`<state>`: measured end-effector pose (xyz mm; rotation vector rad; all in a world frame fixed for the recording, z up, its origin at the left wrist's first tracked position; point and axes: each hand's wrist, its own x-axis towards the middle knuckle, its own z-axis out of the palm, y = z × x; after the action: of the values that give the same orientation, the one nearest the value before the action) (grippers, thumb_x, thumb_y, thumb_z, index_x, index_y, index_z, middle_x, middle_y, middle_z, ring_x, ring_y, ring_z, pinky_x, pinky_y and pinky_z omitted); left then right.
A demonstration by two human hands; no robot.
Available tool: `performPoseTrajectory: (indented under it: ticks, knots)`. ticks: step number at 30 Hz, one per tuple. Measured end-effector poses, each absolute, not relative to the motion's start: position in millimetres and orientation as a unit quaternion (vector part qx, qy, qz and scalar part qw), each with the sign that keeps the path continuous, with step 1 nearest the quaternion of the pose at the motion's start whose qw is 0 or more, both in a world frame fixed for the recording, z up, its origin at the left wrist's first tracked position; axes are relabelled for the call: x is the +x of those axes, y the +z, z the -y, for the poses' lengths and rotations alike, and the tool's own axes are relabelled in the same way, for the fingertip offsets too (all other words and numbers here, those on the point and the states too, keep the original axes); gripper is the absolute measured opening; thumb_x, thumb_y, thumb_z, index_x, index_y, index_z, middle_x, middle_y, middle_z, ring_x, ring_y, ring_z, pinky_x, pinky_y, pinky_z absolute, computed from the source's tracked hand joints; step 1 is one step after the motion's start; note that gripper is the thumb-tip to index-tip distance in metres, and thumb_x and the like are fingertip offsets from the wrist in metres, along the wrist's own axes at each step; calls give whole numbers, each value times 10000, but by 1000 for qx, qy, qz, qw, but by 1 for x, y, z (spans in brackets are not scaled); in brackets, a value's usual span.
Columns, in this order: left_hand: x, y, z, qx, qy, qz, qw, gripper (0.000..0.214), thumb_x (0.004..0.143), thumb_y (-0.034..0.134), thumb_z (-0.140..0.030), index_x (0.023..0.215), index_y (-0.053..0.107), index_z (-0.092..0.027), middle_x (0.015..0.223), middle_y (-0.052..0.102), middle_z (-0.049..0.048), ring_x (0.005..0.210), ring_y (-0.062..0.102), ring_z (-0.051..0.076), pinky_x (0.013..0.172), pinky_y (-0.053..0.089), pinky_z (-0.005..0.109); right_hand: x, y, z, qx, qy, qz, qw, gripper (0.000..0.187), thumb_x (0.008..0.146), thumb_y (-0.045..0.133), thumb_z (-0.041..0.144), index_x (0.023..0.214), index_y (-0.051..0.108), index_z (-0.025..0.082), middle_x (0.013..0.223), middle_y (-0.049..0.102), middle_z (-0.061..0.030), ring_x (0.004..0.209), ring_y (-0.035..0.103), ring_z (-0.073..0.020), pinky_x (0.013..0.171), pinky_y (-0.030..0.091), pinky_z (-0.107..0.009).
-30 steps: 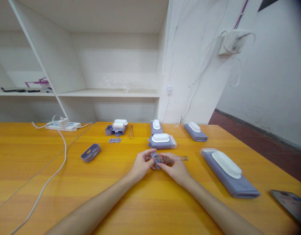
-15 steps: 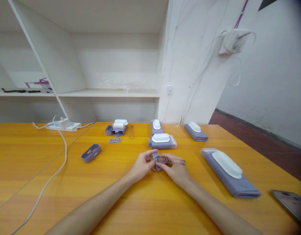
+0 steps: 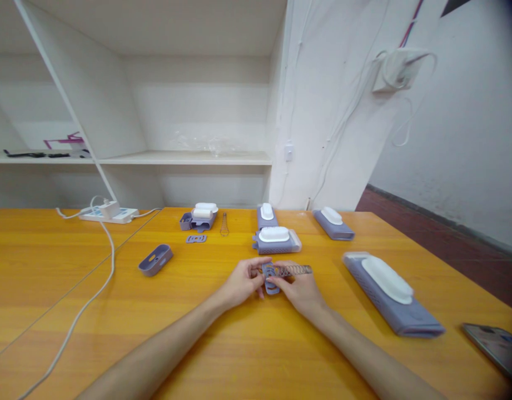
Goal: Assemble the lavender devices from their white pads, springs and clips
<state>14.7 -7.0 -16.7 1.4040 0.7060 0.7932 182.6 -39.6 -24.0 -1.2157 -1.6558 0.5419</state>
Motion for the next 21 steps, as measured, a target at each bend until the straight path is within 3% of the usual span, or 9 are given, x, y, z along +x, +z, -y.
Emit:
performPoseTrajectory:
  ticks: [4, 10, 16, 21]
  knots:
    - [13, -18, 5, 583, 357, -298, 667, 617, 677, 705, -338, 1202, 492, -91, 891, 652, 108, 464, 550, 86, 411, 438, 214, 182, -23, 39, -492, 243, 678, 488, 201, 715, 689, 326, 878, 675, 210, 845, 686, -33, 783, 631, -197, 743, 489, -326]
    - [10, -20, -3, 499, 391, -270, 725, 588, 655, 730, -245, 1184, 518, -100, 931, 655, 120, 632, 613, 137, 491, 485, 226, 185, -19, 36, -445, 426, 594, 517, 395, 690, 703, 369, 1018, 587, 180, 739, 663, -14, 678, 625, -170, 643, 495, -290]
    - [9, -19, -2, 474, 399, -259, 741, 574, 670, 725, -205, 1188, 507, -89, 939, 649, 131, 663, 619, 149, 499, 486, 223, 191, -19, 29, -457, 450, 587, 494, 284, 738, 644, 430, 734, 592, 151, 582, 606, -4, 535, 548, -126, 543, 443, -251]
    - [10, -20, -2, 489, 397, -251, 735, 563, 679, 721, -216, 1185, 508, -93, 913, 643, 114, 655, 612, 146, 490, 484, 221, 191, -19, 27, -465, 458, 597, 466, 287, 729, 653, 424, 708, 610, 141, 595, 614, -13, 538, 531, -120, 546, 424, -245]
